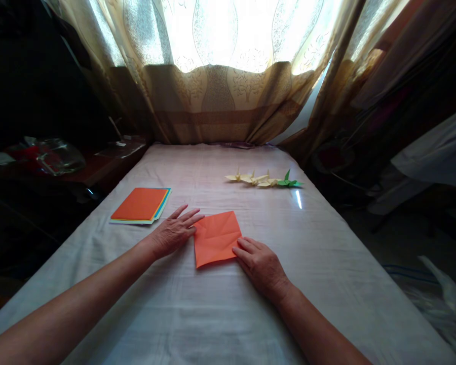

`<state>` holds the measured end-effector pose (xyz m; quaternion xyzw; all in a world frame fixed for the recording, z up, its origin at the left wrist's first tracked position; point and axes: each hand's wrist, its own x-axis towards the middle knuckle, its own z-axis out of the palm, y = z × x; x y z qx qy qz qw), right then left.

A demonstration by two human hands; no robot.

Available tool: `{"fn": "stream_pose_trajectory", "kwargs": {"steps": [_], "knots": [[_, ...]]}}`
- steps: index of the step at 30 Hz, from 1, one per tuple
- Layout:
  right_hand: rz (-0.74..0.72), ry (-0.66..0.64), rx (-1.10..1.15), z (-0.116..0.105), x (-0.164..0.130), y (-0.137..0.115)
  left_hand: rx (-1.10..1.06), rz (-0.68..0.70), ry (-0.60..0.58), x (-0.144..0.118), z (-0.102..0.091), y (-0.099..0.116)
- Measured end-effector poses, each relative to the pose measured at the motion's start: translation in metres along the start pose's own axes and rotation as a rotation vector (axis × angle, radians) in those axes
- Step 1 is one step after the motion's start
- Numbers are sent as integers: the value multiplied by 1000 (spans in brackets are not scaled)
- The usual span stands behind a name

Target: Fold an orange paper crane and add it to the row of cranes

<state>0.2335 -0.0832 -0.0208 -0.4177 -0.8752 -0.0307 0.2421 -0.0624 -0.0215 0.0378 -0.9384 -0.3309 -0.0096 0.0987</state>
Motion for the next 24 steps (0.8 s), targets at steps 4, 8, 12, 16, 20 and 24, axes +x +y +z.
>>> {"fn": "stream_pose_trajectory", "kwargs": {"steps": [4, 8, 12, 16, 20, 24], "knots": [[4, 19, -12, -1, -2, -1, -70, -40, -17, -15, 9, 4], [8, 22, -4, -1, -3, -1, -110, -113, 7, -26, 17, 14], [37, 39, 42, 3, -5, 4, -169, -160, 81, -32, 21, 22], [65, 66, 26, 6, -6, 10, -219, -192, 141, -31, 22, 28], [43, 82, -26, 6, -6, 12, -264, -226, 165, -27, 23, 33], [41, 84, -54, 5, -7, 12, -301, -201, 182, -24, 27, 35]]}}
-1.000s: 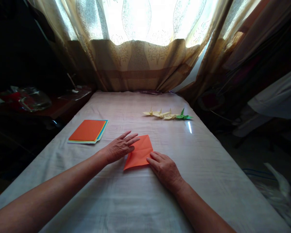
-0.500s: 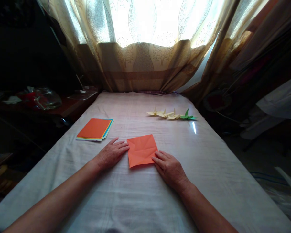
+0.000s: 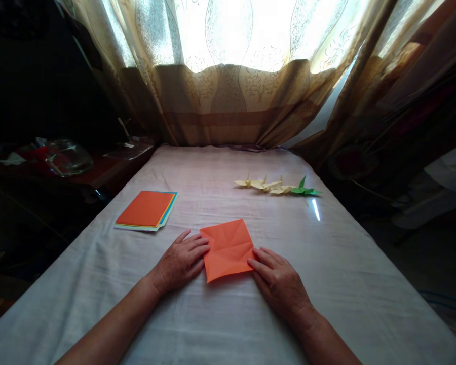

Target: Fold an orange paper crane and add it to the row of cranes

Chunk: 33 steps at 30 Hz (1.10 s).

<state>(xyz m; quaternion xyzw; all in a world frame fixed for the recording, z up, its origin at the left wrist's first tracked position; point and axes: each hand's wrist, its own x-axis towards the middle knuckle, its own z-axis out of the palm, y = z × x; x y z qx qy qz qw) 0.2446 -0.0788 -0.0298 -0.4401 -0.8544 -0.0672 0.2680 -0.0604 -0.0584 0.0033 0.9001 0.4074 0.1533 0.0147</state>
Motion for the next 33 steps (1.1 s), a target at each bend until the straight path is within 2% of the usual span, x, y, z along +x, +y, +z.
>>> {"fn": "stream_pose_trajectory", "kwargs": {"steps": [7, 13, 17, 23, 33], "knots": [[32, 4, -14, -2, 1, 0, -3, 100, 53, 0, 8, 1], [-16, 66, 19, -7, 10, -19, -17, 121, 93, 2, 10, 12], [-85, 137, 74, -10, 17, -32, -39, 149, 165, 4, 12, 17], [-86, 151, 158, -16, 21, -36, -52, 198, 232, 6, 11, 21], [-22, 73, 156, -17, 19, -29, -84, 179, 175, 8, 9, 22]]}}
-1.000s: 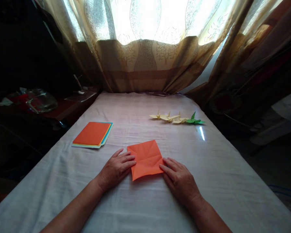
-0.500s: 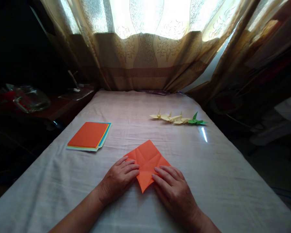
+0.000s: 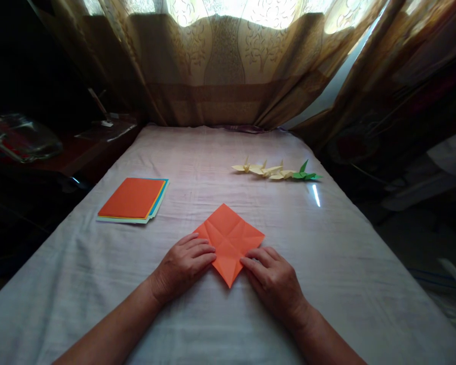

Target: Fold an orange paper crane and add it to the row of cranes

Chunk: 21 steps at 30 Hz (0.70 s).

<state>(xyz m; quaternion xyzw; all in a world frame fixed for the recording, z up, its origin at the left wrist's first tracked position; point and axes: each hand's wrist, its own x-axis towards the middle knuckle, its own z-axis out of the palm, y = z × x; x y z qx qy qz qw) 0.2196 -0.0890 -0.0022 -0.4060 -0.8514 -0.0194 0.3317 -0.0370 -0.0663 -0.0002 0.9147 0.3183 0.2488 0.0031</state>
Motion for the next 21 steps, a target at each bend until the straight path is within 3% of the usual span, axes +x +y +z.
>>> {"fn": "stream_pose_trajectory", "kwargs": {"steps": [9, 17, 21], "knots": [[-15, -40, 24, 4, 7, -31, 14, 1, 57, 10, 1, 14], [49, -3, -47, 0, -1, -11, 20, -51, 43, 5, -8, 1], [78, -26, 75, 2, -2, -6, 58, -157, 10, -9, -18, -13]]}}
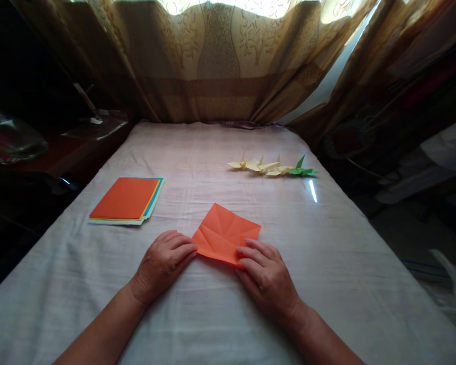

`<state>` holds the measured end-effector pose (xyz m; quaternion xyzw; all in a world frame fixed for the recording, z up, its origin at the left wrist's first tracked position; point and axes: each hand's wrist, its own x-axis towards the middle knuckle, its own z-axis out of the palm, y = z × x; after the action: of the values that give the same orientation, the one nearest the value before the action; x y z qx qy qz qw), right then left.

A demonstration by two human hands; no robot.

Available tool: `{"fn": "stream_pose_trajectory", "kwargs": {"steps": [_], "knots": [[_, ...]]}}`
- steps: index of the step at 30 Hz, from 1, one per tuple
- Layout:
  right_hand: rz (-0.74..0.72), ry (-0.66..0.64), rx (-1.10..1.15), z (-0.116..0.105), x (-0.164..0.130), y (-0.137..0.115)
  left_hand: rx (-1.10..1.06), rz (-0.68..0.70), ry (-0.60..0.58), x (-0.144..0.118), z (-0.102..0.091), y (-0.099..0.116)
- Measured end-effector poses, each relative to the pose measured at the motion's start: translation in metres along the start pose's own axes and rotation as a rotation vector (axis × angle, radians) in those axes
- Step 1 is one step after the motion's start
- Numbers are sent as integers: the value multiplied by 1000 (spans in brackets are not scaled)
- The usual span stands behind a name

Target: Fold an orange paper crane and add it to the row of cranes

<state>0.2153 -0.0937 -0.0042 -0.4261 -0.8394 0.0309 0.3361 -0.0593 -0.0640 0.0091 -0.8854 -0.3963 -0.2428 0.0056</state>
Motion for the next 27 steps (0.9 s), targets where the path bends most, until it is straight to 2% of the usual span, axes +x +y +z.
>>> {"fn": "stream_pose_trajectory", "kwargs": {"steps": [4, 9, 13, 15, 18, 20, 23, 25, 27], "knots": [[103, -34, 133, 0, 8, 6, -37, -128, -40, -7, -2, -5], [253, -131, 82, 0, 23, 12, -58, -230, -66, -5, 1, 0], [261, -58, 26, 8, 23, 12, -33, -296, -49, -3, 3, 3], [254, -5, -3, 14, 20, 10, 4, -311, 3, -2, 3, 6], [269, 19, -39, 18, 17, 9, 51, -227, 115, -1, 6, 18], [276, 12, -47, 19, 17, 9, 18, -83, 123, 1, 10, 31], [276, -1, -49, 18, 17, 9, -67, 130, -17, 2, 17, 49], [272, 0, -44, 18, 17, 10, -106, 150, -138, 2, 19, 56], [269, 1, -32, 19, 17, 11, -127, 111, -234, 0, 21, 59]]}}
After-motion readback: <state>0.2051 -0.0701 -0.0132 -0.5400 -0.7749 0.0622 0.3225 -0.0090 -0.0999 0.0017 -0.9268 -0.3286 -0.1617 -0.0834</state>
